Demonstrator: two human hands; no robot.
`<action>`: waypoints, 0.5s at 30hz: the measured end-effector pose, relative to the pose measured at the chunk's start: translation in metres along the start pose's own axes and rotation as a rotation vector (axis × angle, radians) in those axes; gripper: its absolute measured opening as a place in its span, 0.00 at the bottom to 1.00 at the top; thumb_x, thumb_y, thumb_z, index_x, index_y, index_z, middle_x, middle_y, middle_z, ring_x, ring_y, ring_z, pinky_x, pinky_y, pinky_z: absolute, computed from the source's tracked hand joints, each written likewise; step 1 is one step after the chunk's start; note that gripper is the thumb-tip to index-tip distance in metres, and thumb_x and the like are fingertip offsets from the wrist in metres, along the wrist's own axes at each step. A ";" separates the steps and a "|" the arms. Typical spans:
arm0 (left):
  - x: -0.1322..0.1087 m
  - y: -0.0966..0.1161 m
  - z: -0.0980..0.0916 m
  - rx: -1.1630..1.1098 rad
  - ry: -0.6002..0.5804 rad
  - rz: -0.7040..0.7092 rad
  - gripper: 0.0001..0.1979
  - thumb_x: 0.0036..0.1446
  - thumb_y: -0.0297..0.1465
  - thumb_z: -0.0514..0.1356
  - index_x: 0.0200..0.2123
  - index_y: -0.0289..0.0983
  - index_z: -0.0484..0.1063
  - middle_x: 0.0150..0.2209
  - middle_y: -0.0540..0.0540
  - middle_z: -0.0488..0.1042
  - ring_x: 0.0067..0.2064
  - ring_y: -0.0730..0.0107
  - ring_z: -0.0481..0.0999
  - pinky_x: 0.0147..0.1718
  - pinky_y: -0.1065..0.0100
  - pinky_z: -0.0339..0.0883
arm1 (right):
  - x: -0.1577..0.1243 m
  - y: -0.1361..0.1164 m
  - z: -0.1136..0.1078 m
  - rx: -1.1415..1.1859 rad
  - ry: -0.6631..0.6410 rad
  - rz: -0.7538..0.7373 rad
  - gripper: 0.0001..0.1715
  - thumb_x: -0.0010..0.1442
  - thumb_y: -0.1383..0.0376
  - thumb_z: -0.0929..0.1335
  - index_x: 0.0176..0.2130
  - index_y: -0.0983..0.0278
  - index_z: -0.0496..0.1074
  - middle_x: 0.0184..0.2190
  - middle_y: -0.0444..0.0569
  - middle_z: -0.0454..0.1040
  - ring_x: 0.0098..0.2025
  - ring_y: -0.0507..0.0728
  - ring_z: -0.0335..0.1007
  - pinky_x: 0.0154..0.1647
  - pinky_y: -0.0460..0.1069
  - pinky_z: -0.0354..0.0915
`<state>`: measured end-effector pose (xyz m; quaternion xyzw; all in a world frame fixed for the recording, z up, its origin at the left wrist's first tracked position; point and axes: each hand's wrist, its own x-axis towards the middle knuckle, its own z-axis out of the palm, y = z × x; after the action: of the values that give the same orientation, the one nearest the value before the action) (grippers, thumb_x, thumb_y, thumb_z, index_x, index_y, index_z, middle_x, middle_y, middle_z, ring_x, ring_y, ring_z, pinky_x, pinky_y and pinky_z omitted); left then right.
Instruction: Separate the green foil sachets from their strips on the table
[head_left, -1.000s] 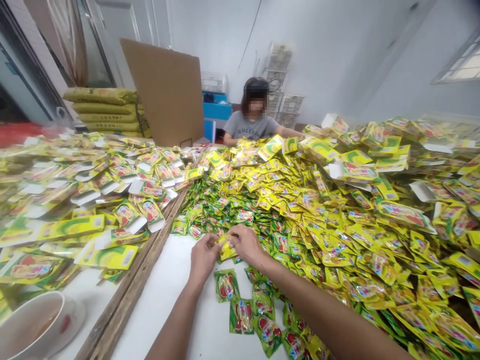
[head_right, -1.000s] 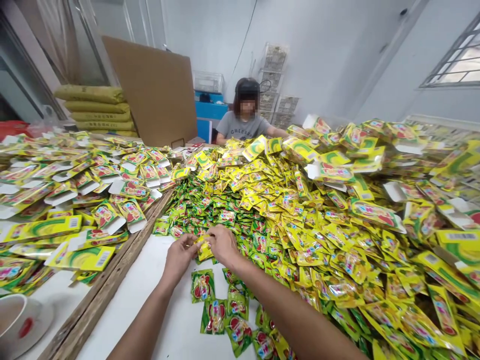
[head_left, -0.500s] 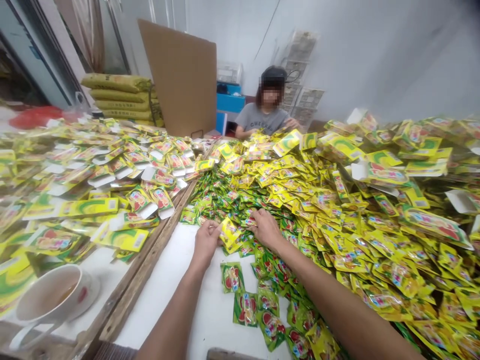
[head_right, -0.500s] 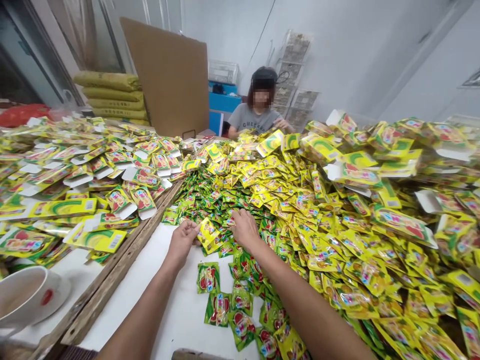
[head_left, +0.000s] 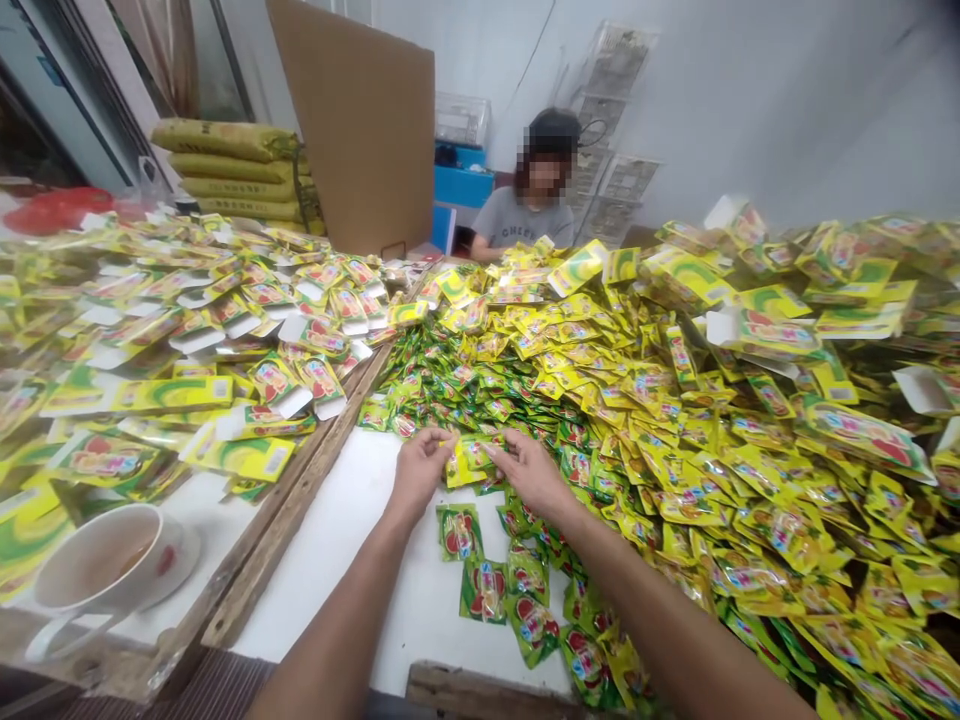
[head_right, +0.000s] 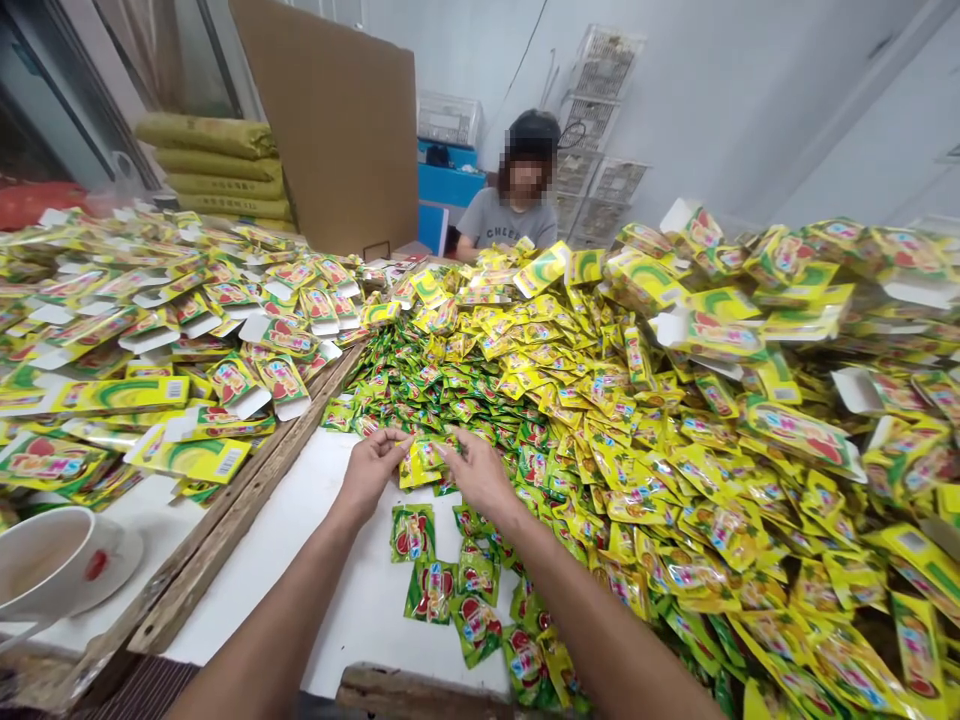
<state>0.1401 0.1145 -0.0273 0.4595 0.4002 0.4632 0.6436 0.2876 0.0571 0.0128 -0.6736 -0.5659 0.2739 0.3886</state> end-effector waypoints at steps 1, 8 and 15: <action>-0.001 0.001 0.002 -0.048 -0.022 -0.024 0.14 0.42 0.39 0.65 0.27 0.35 0.69 0.18 0.54 0.69 0.18 0.78 0.64 0.19 0.76 0.56 | -0.001 0.002 0.003 -0.014 0.010 0.005 0.15 0.55 0.55 0.64 0.31 0.63 0.72 0.18 0.41 0.67 0.21 0.51 0.59 0.23 0.45 0.57; -0.009 0.007 0.006 -0.263 -0.089 -0.138 0.20 0.32 0.31 0.71 0.30 0.34 0.69 0.20 0.53 0.73 0.22 0.75 0.71 0.24 0.74 0.63 | 0.002 0.003 0.015 0.112 0.071 0.157 0.17 0.50 0.52 0.67 0.25 0.63 0.67 0.17 0.40 0.63 0.20 0.50 0.56 0.21 0.45 0.55; -0.017 0.015 0.008 -0.247 -0.020 -0.157 0.19 0.32 0.29 0.71 0.30 0.35 0.68 0.22 0.53 0.74 0.24 0.73 0.73 0.26 0.73 0.65 | -0.007 -0.004 0.021 0.233 -0.025 0.257 0.21 0.46 0.51 0.70 0.32 0.64 0.73 0.25 0.43 0.72 0.26 0.52 0.64 0.26 0.45 0.59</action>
<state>0.1402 0.0982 -0.0089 0.3488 0.3685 0.4523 0.7335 0.2671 0.0547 0.0043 -0.6873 -0.4443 0.3936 0.4187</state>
